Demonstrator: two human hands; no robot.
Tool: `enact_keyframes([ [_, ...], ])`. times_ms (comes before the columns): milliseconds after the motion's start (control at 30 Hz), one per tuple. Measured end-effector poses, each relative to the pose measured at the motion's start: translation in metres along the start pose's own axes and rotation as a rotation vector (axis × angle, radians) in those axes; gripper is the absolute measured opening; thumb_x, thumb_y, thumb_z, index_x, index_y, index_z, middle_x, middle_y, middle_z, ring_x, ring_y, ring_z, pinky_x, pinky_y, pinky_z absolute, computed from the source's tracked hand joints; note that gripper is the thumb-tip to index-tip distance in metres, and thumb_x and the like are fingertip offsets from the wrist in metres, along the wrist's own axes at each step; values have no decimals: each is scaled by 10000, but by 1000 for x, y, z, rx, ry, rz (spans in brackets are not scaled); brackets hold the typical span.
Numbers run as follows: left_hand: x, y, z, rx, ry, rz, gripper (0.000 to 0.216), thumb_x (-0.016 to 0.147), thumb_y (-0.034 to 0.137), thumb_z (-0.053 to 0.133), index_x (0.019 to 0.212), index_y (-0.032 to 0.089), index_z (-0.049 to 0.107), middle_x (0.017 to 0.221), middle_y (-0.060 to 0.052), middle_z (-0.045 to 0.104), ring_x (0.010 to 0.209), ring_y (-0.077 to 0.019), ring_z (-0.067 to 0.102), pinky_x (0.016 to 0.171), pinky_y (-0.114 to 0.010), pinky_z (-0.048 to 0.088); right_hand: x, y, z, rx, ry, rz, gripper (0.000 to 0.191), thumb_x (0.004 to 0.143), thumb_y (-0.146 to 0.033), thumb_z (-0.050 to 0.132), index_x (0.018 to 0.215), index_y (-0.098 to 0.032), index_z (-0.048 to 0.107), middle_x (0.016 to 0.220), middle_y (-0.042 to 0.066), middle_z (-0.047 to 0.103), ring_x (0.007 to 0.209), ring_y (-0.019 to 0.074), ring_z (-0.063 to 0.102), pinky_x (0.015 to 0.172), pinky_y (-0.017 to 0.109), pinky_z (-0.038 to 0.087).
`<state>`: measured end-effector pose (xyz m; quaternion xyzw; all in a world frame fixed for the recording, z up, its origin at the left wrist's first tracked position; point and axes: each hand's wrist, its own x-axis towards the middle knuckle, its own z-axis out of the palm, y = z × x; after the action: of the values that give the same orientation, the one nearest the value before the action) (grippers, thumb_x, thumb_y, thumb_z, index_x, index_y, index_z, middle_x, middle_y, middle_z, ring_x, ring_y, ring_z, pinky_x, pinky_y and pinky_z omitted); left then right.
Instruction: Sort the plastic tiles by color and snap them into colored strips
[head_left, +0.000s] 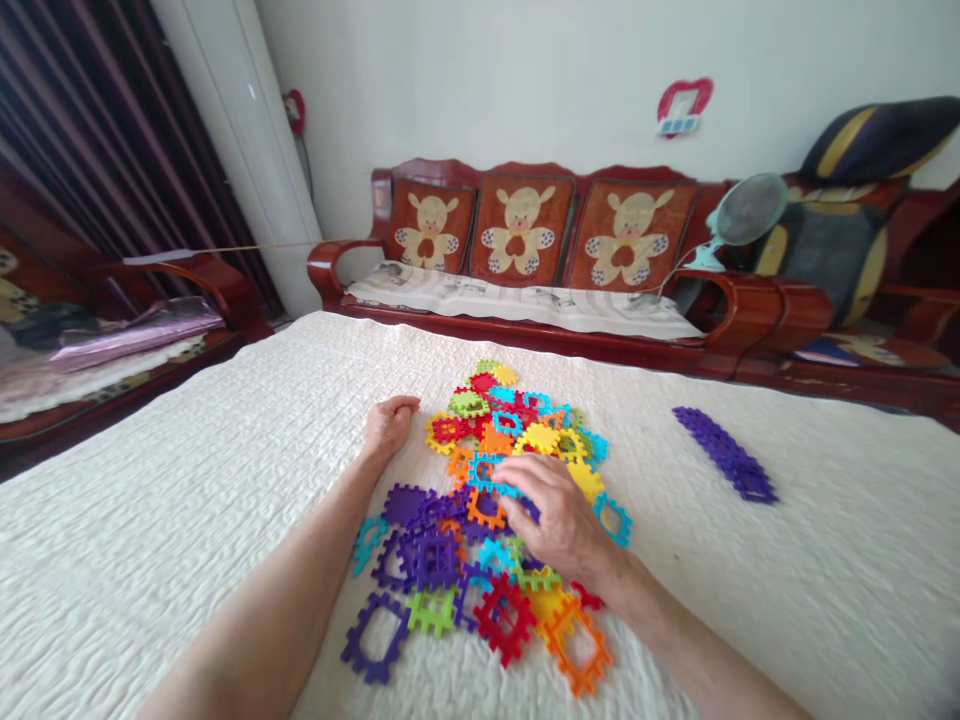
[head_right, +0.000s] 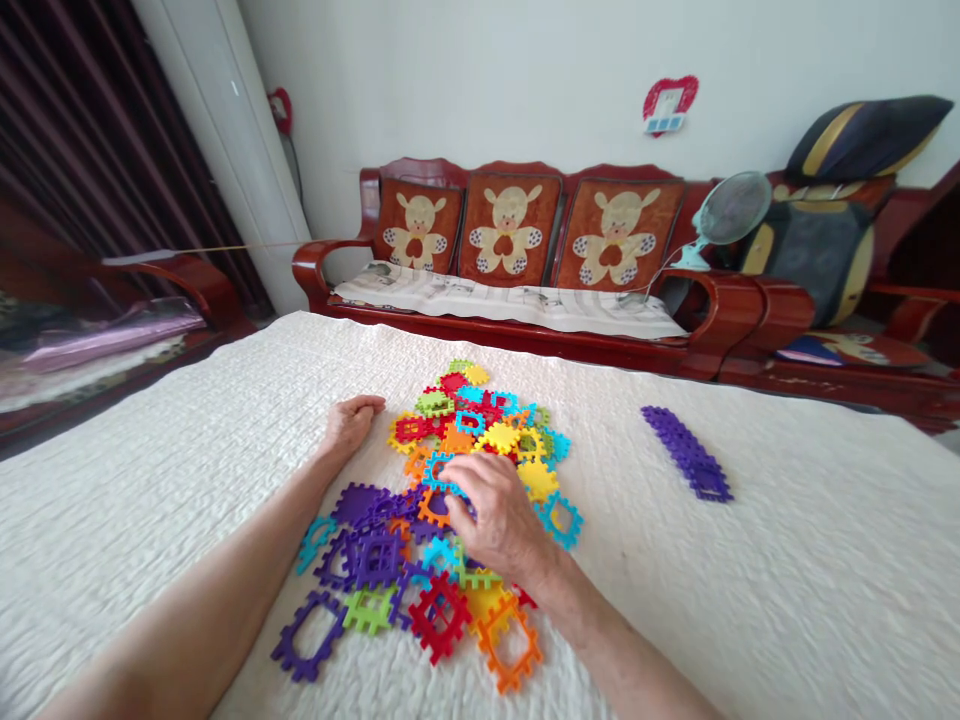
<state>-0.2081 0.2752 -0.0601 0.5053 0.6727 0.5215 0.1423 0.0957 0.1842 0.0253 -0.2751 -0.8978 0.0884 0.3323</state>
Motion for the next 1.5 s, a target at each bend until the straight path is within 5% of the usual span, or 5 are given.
enact_keyframes([
  [300,-1,2,0,7,4,4,346,690,212,417,851,174,721,793,-36,722,763,-165,653,767,-279,503,18,-32,58,-17,-171,-9,149,815,-200,569,956,-213,615,943,43,629,933,196,518,864,378,378],
  [700,0,1,0,31,-4,-11,336,698,192,419,838,191,725,802,-22,725,787,-159,656,803,-274,496,20,-25,45,66,-40,80,192,830,-113,484,970,-203,580,987,52,592,952,178,527,886,346,390],
  [1167,0,0,0,-110,31,-5,316,671,215,442,817,172,719,771,-46,719,746,-170,651,758,-290,505,53,-69,88,-88,-360,42,214,784,-314,547,906,-161,635,915,90,610,910,221,550,834,347,420],
  [1333,0,0,-1,-121,17,-43,316,657,226,450,819,185,719,760,-34,720,751,-174,652,766,-295,506,53,-59,59,108,-238,80,272,913,-238,359,937,-180,623,839,53,647,814,146,594,769,262,439],
  [1500,2,-3,0,-68,1,-74,329,656,242,446,835,196,719,780,-36,724,785,-179,658,796,-301,502,12,16,-14,186,64,367,318,891,-287,381,1107,-202,600,1038,55,666,935,157,611,829,285,462],
])
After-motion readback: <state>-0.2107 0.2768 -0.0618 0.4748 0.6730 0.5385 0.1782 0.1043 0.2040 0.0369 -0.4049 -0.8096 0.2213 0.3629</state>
